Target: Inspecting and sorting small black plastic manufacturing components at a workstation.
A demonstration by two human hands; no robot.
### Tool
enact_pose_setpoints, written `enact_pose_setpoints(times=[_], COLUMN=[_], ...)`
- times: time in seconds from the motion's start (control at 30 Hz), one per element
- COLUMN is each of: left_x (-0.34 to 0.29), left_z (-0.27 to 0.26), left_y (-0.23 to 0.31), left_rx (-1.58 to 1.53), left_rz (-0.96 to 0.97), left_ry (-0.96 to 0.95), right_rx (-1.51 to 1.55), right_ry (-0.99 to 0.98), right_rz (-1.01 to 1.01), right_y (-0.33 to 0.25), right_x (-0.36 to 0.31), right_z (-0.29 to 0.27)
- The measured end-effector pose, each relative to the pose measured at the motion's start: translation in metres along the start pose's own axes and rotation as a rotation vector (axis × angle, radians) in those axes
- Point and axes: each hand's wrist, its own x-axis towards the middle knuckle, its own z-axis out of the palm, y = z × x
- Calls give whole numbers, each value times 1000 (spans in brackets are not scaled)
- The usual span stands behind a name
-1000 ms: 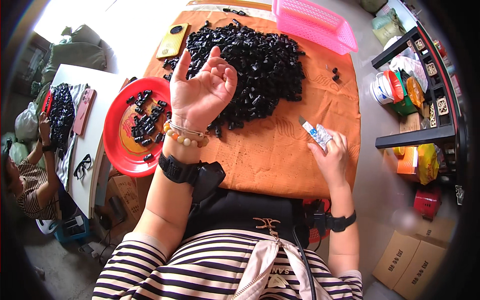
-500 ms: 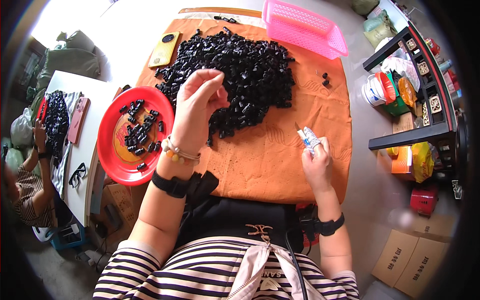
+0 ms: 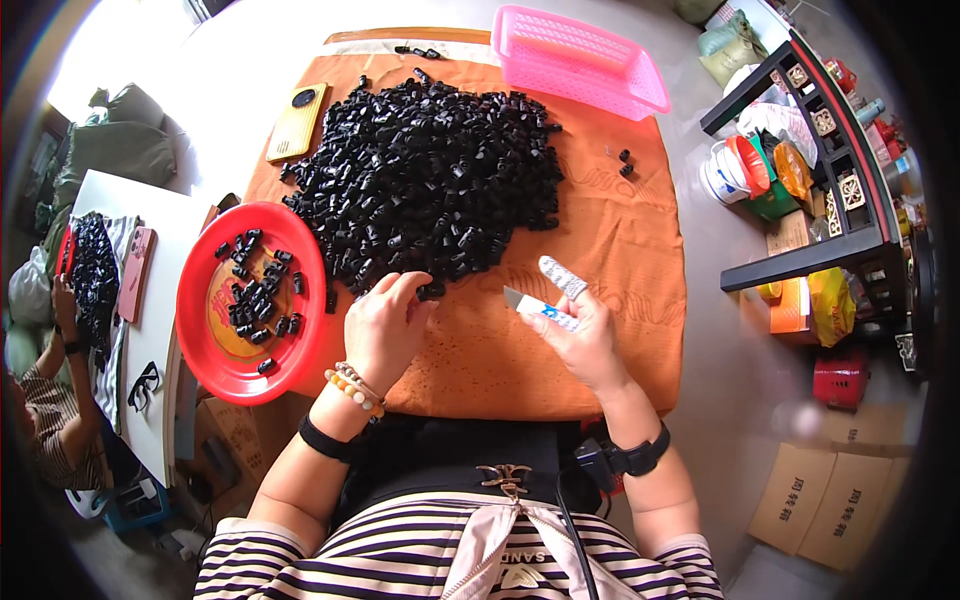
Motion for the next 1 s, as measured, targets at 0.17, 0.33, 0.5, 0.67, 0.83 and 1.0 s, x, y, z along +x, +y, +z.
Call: enact_pose_setpoints(times=[0.17,0.33,0.5,0.67,0.83,1.0], left_x=[6,7,12,19,30,39], left_z=[4,4,-6,-28,-35,-27], left_y=[1,-4,-4,12,26,35], left_rx=[128,71,-21,-407,-931,-1028], left_rz=[66,15,60,-133,-265,-207], left_ry=[-13,-40,-11,-81,-242,-330], right_rx=[361,450,481,337,371,551], right_ry=[-227,-384,-380,-324,-186,-80], right_rz=[92,188,170,417,178,207], right_y=[-3,2,6,8,-4,-34], right_x=[-1,0,-3,-3,-4,2], right_z=[8,15,17,15,29,30])
